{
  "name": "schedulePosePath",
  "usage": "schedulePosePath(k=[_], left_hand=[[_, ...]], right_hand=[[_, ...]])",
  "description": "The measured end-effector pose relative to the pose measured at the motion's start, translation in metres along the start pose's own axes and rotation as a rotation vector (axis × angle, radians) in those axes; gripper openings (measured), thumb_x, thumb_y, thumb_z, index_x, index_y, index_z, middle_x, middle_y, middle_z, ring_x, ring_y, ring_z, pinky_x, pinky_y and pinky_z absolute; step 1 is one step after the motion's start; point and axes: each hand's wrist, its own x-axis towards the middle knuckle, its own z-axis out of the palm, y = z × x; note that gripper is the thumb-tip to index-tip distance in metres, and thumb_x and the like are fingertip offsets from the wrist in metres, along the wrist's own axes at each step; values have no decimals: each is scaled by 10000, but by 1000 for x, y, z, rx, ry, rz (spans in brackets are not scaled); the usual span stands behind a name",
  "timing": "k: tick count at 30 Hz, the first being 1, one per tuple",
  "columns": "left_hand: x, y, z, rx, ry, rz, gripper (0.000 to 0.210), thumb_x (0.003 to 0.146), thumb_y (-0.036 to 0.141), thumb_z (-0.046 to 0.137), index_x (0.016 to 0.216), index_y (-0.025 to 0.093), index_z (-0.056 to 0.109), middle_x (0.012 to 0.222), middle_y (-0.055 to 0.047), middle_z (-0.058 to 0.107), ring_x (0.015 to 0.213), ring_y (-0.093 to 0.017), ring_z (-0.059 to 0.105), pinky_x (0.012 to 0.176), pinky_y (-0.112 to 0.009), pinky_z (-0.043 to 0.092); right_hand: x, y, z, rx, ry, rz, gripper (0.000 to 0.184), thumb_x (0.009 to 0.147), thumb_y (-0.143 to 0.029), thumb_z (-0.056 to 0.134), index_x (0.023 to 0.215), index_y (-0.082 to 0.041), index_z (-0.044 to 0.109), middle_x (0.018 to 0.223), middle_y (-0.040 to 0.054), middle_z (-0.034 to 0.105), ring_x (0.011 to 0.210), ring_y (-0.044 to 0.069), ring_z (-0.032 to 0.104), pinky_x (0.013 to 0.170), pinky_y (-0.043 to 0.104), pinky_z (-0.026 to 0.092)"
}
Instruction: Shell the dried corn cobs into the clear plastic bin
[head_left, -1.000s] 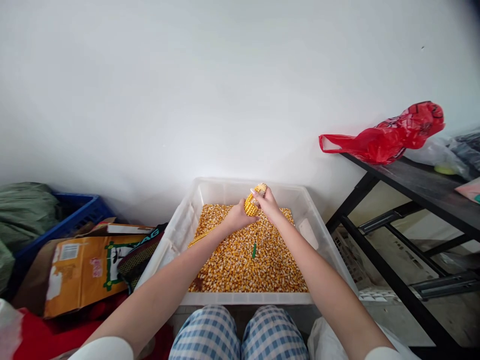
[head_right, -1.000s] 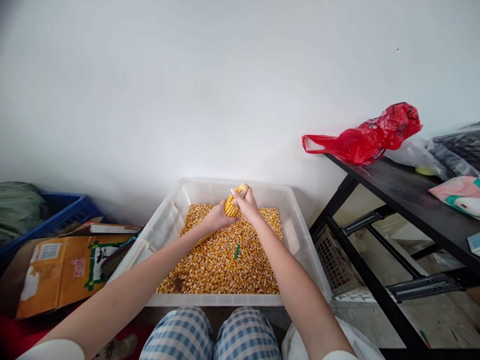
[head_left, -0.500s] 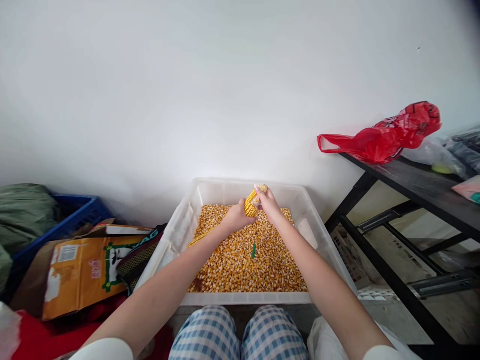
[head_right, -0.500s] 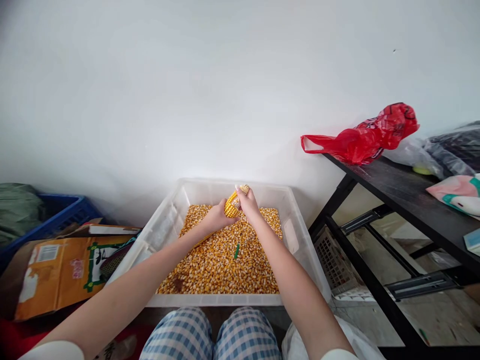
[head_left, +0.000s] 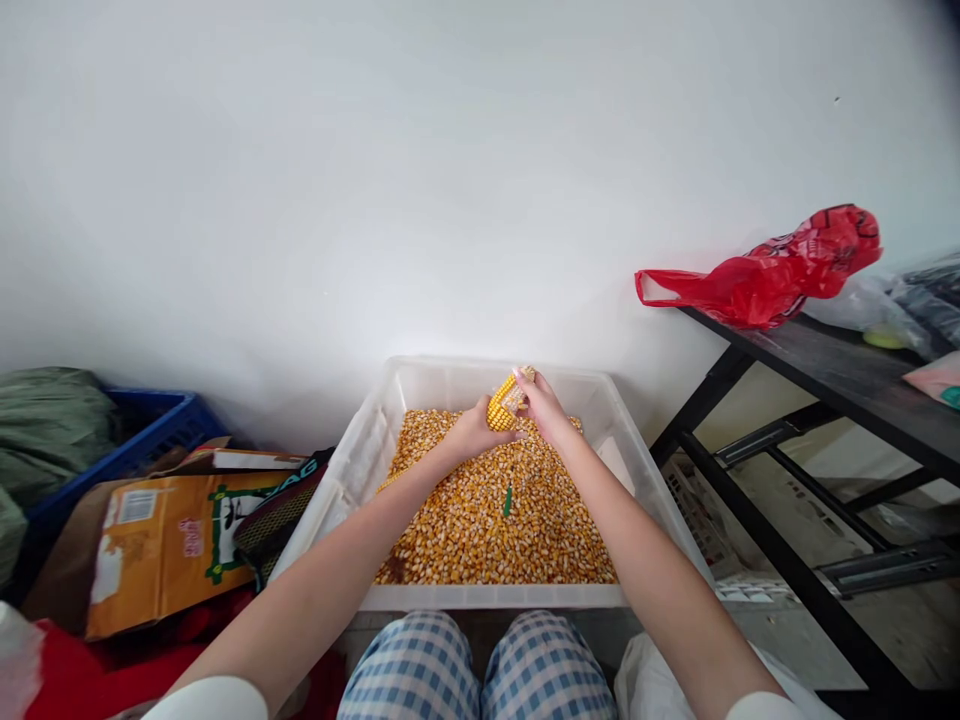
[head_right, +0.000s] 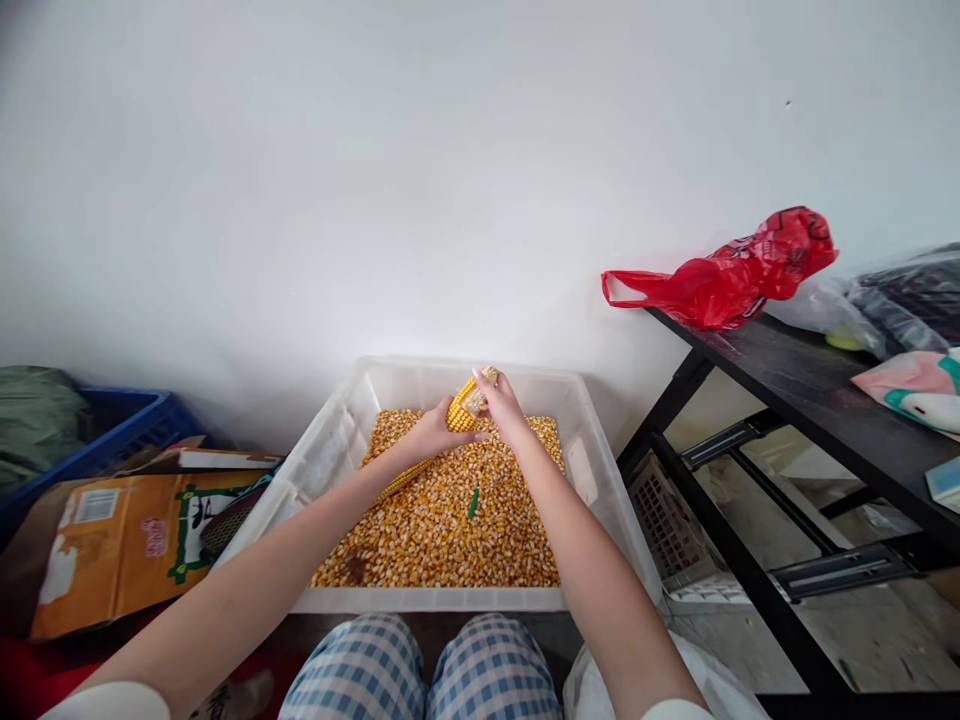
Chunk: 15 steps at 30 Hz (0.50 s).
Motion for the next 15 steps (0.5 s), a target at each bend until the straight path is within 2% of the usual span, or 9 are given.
schedulePosePath(k=[3,7,10,12,15], left_hand=[[0,1,-3,-121,-77,-21,650,571,557,637,1061,152,502,844,-42,616,738,-196,582,595,-264,459],[-1,2,-9,-308,-225,-91,639,557,505,665,1068,143,538,834,-43,607,681,-182,567,494,-245,450],[0,0,-11,-428,-278,-114,563,587,466,650,1039,141,564,848,-49,598,682,-174,562,497,-245,451],[2,-2,-9,-444,-265,-96,539,598,457,642,1030,142,571,843,-45,595,685,-171,559,523,-250,452],[6,-7,-5,-312,-140,-26,540,553,444,673,980,125,587,790,-29,594,688,-171,549,591,-264,446]], right_hand=[[1,3,-2,0,-18,2,367,678,-470,618,936,-239,496,772,-19,595,638,120,592,514,222,485],[2,2,-6,72,-148,42,344,716,-408,600,1000,-254,482,817,5,646,720,164,632,615,297,512],[-1,-4,-7,110,-236,34,342,726,-388,596,1020,-255,483,836,17,660,755,177,638,669,320,508],[-3,-8,-5,139,-261,18,350,732,-405,586,1033,-259,479,851,17,658,768,175,635,670,314,505],[-5,-10,0,130,-205,32,373,731,-484,556,1015,-257,472,813,9,640,755,170,625,620,294,502]])
